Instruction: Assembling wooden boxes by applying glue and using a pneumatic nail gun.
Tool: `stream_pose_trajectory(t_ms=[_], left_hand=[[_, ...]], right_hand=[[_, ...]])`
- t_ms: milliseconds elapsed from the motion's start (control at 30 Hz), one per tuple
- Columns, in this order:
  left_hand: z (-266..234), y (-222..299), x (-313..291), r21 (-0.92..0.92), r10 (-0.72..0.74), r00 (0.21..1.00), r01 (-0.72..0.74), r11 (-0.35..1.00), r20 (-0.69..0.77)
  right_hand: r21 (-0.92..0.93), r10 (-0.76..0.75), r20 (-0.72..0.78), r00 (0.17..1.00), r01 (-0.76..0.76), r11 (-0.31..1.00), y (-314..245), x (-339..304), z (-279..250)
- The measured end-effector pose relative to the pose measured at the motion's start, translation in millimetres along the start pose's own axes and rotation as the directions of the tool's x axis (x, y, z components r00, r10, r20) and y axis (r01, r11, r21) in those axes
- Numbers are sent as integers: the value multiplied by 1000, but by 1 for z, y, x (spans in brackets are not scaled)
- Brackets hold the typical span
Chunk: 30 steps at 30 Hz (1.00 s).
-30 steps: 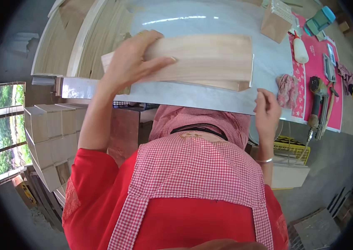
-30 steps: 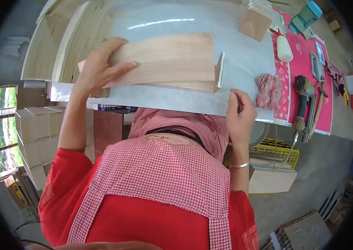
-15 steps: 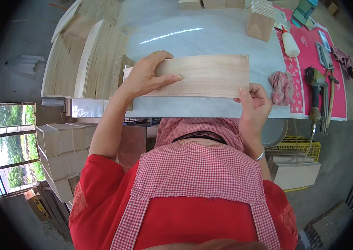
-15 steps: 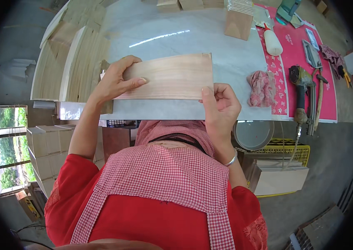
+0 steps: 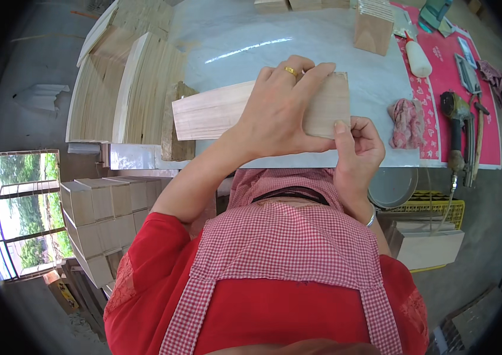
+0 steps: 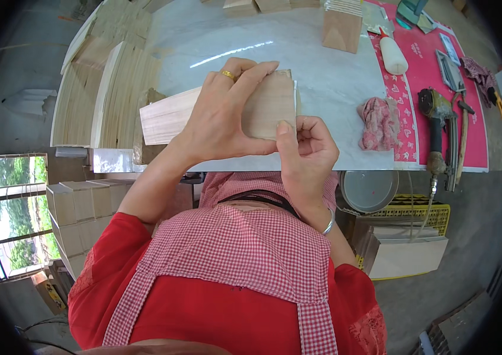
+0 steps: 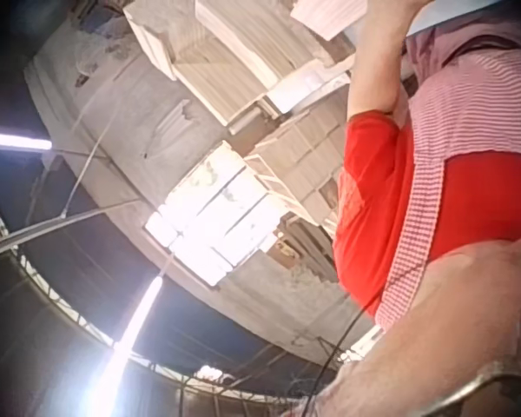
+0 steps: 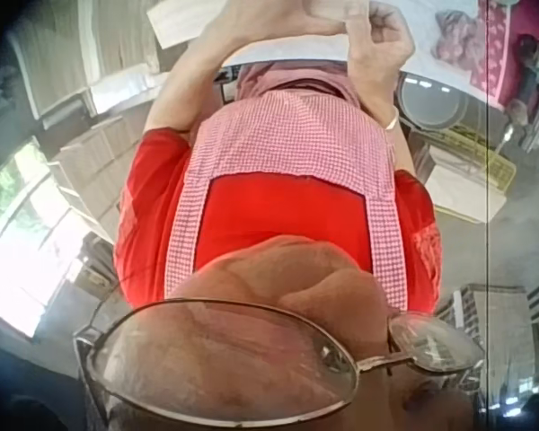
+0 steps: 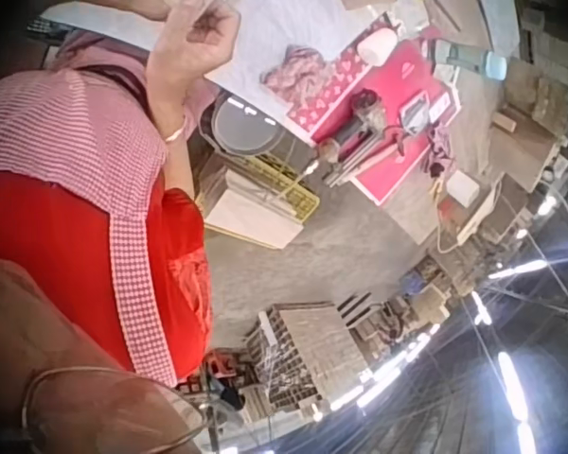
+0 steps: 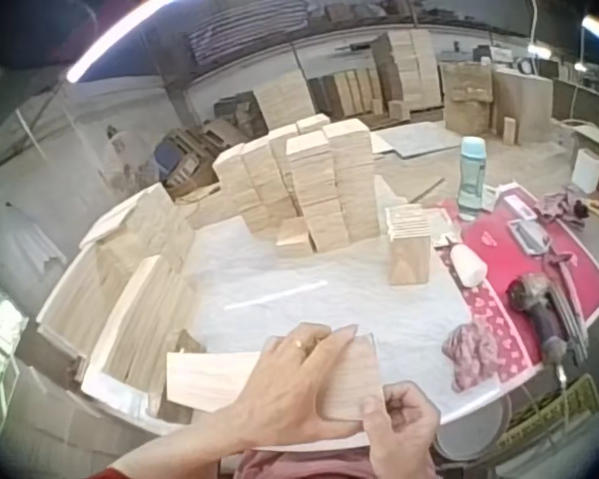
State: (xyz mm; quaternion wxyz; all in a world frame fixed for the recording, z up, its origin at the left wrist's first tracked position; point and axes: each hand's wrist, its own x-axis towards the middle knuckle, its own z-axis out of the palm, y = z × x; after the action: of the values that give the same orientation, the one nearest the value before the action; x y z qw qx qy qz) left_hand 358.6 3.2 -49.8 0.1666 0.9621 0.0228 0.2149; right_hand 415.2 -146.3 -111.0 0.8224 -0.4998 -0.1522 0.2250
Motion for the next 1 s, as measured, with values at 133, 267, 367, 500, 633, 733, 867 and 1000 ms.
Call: stream_pose_trajectory(t_ms=[133,267,367,500,633,733,867,1000], left_hand=[[2,0,10,38,-3,999,1,999,33],[5,-10,14,7,-27,997,27,1000,68],[10,-16,12,-86,-25,995,34,996,94],[14,-21,15,-21,-84,959,93,995,270],[23,-24,17,-48,-79,960,95,994,270],[27,-27,19,-24,-68,959,77,997,276],[31,-29,22,-39,-52,962,65,997,269],[31,-28,24,-37,-60,953,74,997,296]], right_hand=[[42,54,28,998,-55,998,-1,4,-4],[10,106,113,988,-108,994,-23,2,-16],[-88,77,100,992,-68,994,-21,5,-43],[-286,-10,44,999,22,958,-1,15,-78],[-434,16,107,994,32,901,20,22,-83],[-538,21,151,988,64,841,30,24,-80],[-567,67,193,979,56,822,37,24,-78],[-532,50,163,985,46,845,37,23,-75]])
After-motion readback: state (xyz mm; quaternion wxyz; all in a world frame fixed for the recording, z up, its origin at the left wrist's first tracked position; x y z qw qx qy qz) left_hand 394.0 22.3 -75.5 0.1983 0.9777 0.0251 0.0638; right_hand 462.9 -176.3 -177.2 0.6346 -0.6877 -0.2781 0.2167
